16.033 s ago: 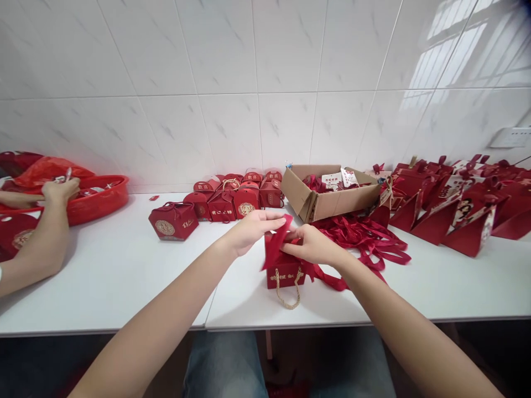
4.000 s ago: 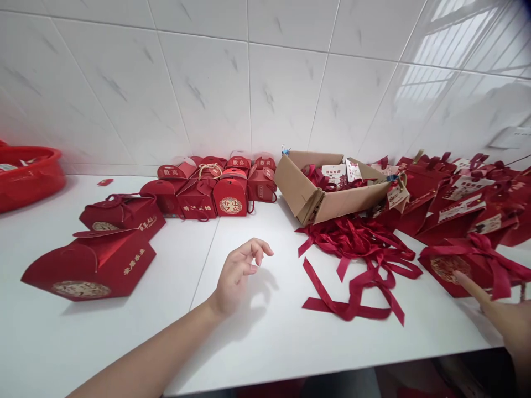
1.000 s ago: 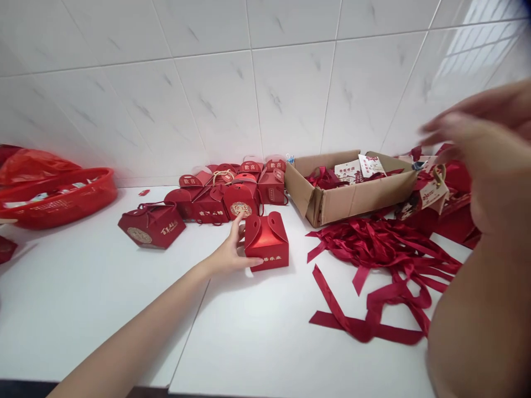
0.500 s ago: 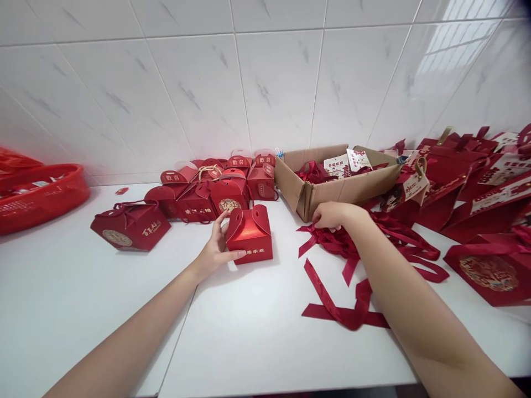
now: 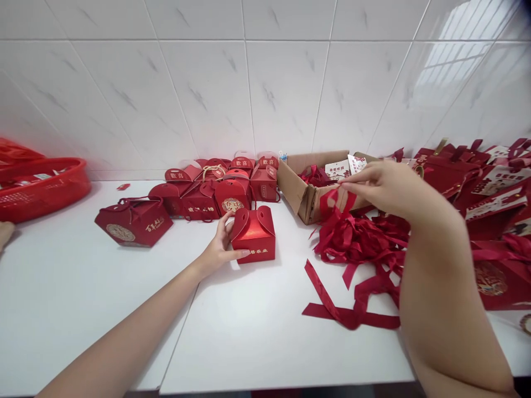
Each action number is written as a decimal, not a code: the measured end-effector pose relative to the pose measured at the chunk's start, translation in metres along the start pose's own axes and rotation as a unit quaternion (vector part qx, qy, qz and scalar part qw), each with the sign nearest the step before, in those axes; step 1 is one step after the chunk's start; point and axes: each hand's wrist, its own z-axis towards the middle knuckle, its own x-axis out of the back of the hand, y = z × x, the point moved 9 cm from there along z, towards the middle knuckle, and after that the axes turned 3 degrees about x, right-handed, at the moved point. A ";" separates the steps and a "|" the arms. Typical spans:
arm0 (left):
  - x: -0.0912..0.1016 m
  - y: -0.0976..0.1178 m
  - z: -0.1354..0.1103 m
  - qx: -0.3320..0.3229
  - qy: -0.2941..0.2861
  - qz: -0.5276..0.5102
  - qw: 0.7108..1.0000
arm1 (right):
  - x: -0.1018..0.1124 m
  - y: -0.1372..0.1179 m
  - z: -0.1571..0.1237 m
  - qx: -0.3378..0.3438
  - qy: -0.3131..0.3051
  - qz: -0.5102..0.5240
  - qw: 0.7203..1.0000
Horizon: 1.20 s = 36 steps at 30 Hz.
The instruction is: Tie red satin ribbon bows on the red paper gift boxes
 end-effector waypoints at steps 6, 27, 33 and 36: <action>0.001 0.000 0.000 0.001 0.005 -0.010 1.000 | 0.042 -0.005 -0.014 -0.032 0.124 0.034 0.991; -0.002 -0.005 0.003 -0.037 -0.030 -0.035 0.998 | 0.025 -0.038 -0.020 -0.007 0.059 0.334 0.941; -0.006 -0.007 0.002 -0.051 -0.053 -0.033 0.997 | -0.054 -0.063 -0.006 0.012 -0.119 0.275 0.954; -0.009 -0.004 -0.001 -0.070 -0.063 -0.025 0.995 | -0.094 -0.071 -0.007 0.018 -0.195 0.259 0.946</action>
